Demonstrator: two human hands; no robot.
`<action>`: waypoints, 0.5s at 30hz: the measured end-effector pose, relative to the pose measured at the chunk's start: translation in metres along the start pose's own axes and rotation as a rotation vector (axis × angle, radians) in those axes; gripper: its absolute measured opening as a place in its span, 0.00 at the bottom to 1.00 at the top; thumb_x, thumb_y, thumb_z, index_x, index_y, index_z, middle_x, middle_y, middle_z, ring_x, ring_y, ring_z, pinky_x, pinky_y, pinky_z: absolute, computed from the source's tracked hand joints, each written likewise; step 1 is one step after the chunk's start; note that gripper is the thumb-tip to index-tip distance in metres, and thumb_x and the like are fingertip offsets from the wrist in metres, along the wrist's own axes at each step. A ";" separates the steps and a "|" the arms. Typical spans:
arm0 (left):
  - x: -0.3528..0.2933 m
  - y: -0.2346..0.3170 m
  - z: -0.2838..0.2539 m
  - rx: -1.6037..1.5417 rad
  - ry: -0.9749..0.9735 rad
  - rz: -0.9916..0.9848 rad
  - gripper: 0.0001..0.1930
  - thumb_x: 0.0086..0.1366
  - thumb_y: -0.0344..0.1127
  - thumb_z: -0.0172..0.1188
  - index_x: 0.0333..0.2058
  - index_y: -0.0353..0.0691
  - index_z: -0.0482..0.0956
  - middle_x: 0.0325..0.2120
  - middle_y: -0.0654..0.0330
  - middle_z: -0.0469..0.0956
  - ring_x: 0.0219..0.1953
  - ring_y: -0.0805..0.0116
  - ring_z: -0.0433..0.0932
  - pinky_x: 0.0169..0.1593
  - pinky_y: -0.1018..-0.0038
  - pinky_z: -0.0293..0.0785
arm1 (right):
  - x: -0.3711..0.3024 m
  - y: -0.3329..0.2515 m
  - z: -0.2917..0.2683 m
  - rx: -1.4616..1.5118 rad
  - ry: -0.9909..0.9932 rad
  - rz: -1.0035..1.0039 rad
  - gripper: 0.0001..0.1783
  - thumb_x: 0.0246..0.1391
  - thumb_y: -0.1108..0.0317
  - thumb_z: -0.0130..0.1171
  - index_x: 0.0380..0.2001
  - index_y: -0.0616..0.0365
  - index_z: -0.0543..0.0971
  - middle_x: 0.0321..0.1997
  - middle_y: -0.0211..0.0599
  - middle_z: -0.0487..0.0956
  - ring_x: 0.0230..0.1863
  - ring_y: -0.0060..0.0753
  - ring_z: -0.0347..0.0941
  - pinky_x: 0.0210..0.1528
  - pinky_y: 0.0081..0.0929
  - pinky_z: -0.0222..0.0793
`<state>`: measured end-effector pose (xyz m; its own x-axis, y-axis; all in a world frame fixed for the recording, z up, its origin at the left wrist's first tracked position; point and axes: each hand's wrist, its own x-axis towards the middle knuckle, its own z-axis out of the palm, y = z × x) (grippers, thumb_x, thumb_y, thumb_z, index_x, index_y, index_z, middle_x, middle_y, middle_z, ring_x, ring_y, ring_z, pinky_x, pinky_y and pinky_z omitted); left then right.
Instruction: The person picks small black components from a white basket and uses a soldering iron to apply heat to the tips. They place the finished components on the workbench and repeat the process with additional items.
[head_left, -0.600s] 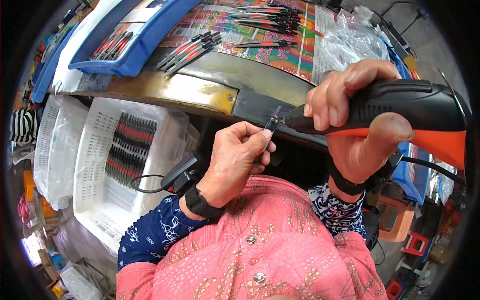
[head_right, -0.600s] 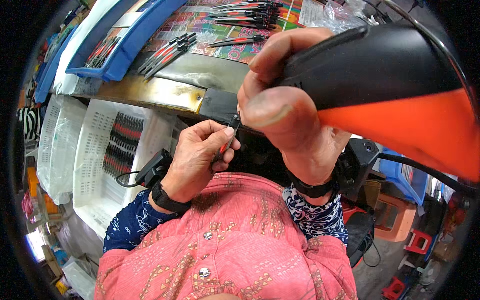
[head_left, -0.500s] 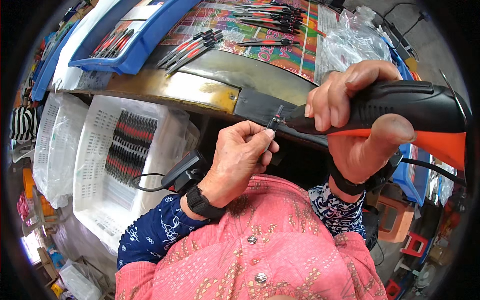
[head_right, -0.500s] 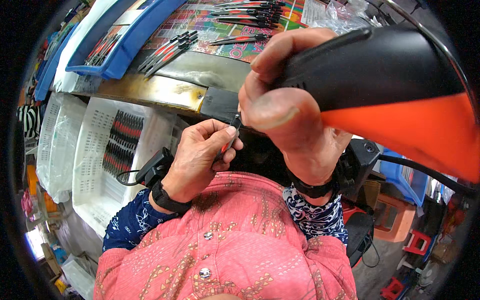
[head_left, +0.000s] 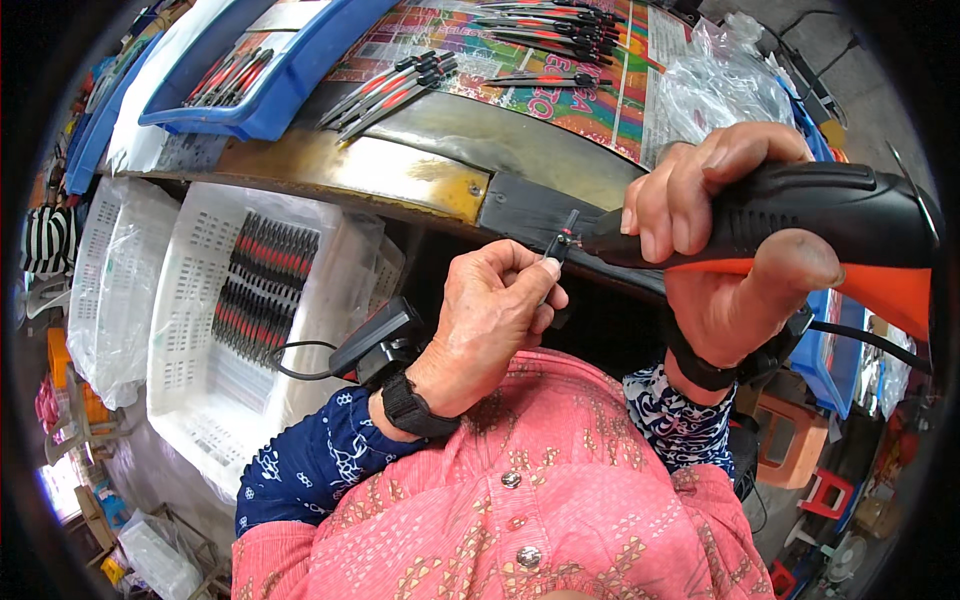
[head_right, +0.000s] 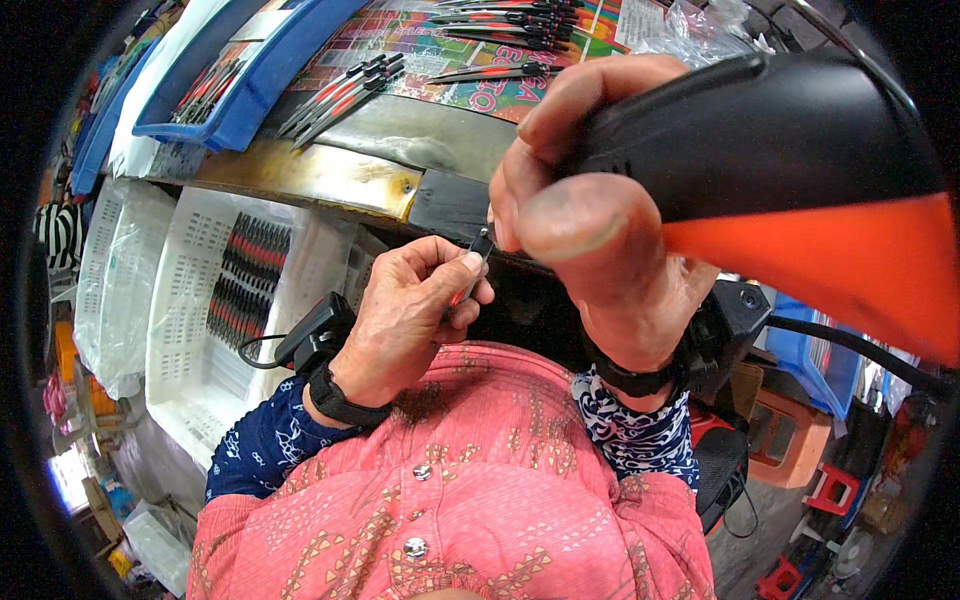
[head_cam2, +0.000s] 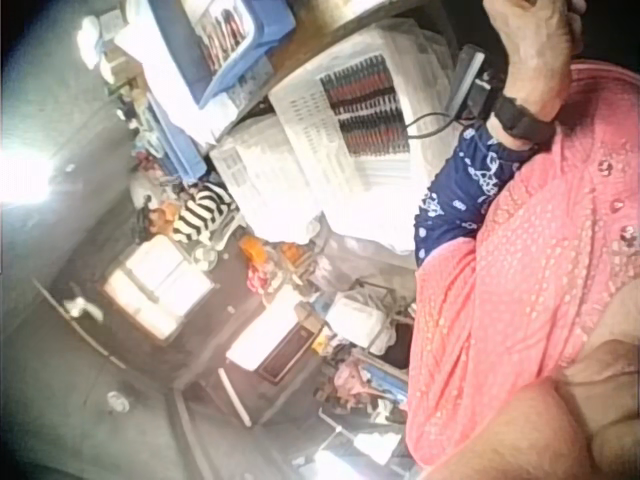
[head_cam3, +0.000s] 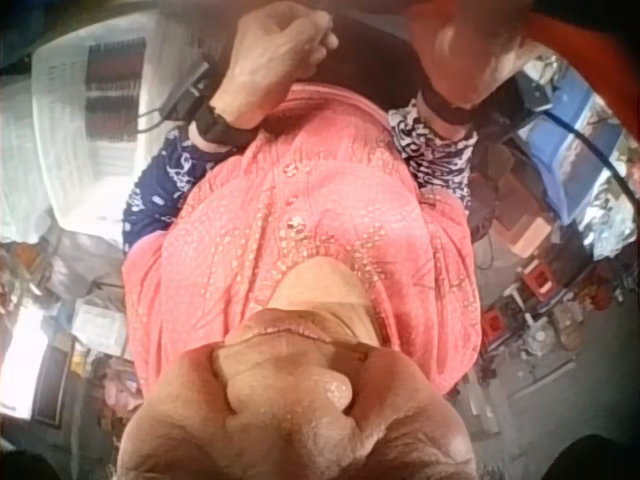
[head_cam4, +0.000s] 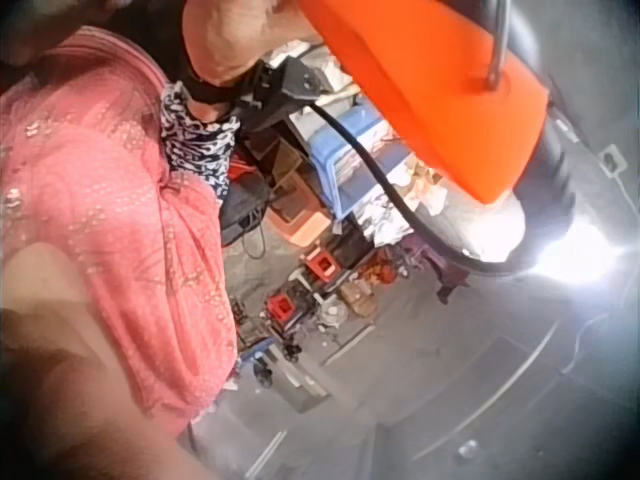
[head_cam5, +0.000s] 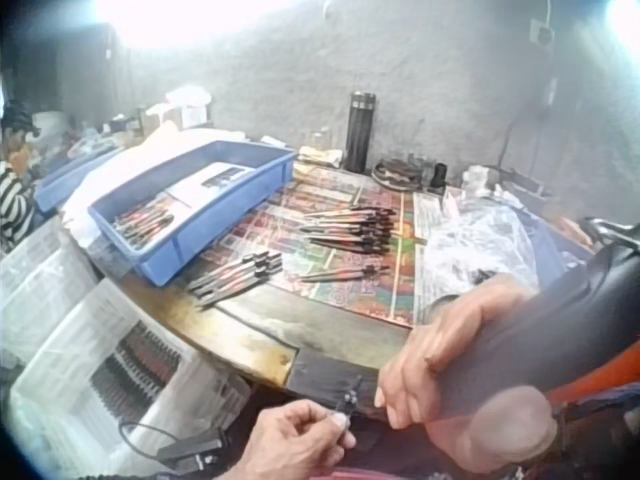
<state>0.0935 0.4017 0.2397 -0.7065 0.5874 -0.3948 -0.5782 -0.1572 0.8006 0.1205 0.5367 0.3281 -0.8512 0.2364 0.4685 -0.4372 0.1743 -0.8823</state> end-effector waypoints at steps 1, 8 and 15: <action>0.000 0.000 0.000 -0.001 0.002 0.004 0.06 0.62 0.33 0.56 0.30 0.37 0.72 0.21 0.61 0.75 0.17 0.80 0.65 0.19 0.85 0.59 | 0.000 -0.001 0.001 -0.029 -0.006 0.000 0.40 0.42 0.27 0.51 0.37 0.58 0.65 0.20 0.27 0.65 0.18 0.23 0.64 0.28 0.26 0.63; 0.001 -0.001 -0.001 0.019 0.016 0.010 0.06 0.61 0.33 0.56 0.29 0.37 0.72 0.21 0.62 0.75 0.17 0.80 0.65 0.19 0.85 0.59 | 0.002 -0.001 0.005 -0.018 0.014 0.008 0.40 0.41 0.27 0.52 0.35 0.57 0.65 0.19 0.27 0.65 0.18 0.22 0.63 0.27 0.26 0.63; 0.000 -0.003 0.002 -0.022 0.034 -0.017 0.06 0.62 0.34 0.56 0.32 0.37 0.74 0.21 0.64 0.74 0.17 0.81 0.64 0.20 0.85 0.58 | 0.003 0.005 0.008 -0.001 0.026 -0.011 0.40 0.40 0.27 0.52 0.34 0.57 0.65 0.19 0.27 0.64 0.17 0.22 0.62 0.26 0.24 0.63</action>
<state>0.0962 0.4036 0.2386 -0.7096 0.5627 -0.4240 -0.5988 -0.1647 0.7837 0.1131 0.5311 0.3247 -0.8382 0.2595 0.4796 -0.4464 0.1785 -0.8768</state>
